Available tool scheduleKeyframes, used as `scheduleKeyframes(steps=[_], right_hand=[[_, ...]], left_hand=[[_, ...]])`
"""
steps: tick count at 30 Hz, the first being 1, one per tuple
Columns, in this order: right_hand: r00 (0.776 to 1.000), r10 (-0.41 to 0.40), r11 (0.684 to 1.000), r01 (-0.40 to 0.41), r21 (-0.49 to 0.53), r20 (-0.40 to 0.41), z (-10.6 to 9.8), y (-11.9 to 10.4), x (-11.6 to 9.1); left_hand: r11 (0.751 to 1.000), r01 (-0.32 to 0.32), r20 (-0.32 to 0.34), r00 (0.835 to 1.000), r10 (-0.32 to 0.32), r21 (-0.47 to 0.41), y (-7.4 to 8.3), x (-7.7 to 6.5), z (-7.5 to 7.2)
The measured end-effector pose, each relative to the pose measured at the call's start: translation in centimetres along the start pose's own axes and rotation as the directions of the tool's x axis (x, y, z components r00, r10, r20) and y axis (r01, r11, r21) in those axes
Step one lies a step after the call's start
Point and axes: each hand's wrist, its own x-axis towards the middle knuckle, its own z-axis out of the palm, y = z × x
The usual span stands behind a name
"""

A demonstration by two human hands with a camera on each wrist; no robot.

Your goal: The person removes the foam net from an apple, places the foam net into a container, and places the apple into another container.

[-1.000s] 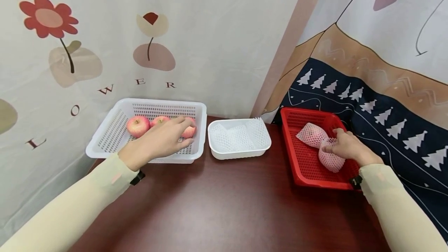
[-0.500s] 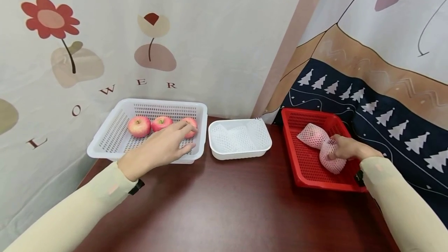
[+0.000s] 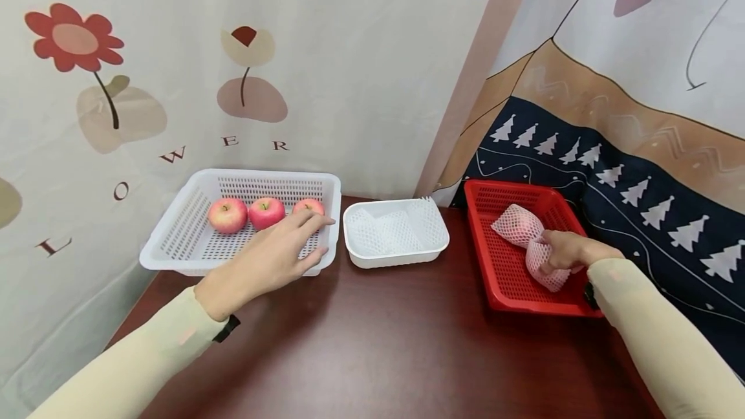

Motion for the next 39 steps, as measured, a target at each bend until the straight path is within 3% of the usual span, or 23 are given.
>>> scheduleKeyframes(steps=[11, 16, 24, 33, 39], right_hand=[[0.999, 0.016, 0.999, -0.017, 0.028, 0.032, 0.2, 0.1, 0.1], [0.997, 0.044, 0.995, -0.05, 0.083, 0.068, 0.2, 0.1, -0.2], [0.997, 0.041, 0.995, -0.047, 0.092, 0.061, 0.5, 0.0, -0.5], [0.999, 0.018, 1.0, -0.018, 0.016, -0.045, 0.5, -1.5, -1.3], [0.982, -0.014, 1.0, 0.018, 0.018, -0.19, 0.6, -3.1, -2.6]], left_hand=[[0.997, -0.081, -0.068, 0.994, 0.08, -0.007, 0.6, -0.7, 0.4], [0.998, -0.067, -0.087, 0.994, 0.065, -0.02, 0.6, -1.3, 0.9], [0.999, -0.042, -0.098, 0.994, 0.039, -0.025, 1.0, -2.0, 1.4], [0.998, -0.041, -0.103, 0.994, 0.036, -0.049, 1.6, -2.4, 1.8], [0.998, -0.042, -0.123, 0.992, 0.036, -0.052, 1.8, -2.6, 2.2]])
